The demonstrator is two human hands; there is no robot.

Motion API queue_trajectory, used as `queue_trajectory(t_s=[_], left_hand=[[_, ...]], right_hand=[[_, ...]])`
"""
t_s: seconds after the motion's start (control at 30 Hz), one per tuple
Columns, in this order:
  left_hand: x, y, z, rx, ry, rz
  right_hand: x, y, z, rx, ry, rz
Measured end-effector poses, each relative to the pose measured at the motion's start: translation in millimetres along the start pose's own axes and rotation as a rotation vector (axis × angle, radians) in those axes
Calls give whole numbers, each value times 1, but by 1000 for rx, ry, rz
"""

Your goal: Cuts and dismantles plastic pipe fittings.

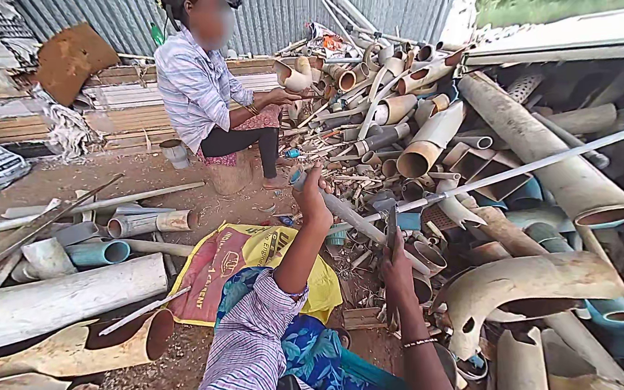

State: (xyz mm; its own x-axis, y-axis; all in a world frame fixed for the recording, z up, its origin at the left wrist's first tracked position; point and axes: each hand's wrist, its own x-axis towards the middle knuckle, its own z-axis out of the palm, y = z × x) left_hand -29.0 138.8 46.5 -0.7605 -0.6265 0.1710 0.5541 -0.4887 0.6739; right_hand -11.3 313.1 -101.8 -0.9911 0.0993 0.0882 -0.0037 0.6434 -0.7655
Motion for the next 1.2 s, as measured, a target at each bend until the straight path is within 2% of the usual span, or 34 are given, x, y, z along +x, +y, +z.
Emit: queue_trajectory(t_s=[0.37, 1.2], left_hand=[[-6, 5, 3, -6, 33, -53], [-3, 6, 0, 4, 59, -37]], right_hand=[[-3, 0, -2, -15, 3, -19], [-3, -2, 3, -12, 3, -19]])
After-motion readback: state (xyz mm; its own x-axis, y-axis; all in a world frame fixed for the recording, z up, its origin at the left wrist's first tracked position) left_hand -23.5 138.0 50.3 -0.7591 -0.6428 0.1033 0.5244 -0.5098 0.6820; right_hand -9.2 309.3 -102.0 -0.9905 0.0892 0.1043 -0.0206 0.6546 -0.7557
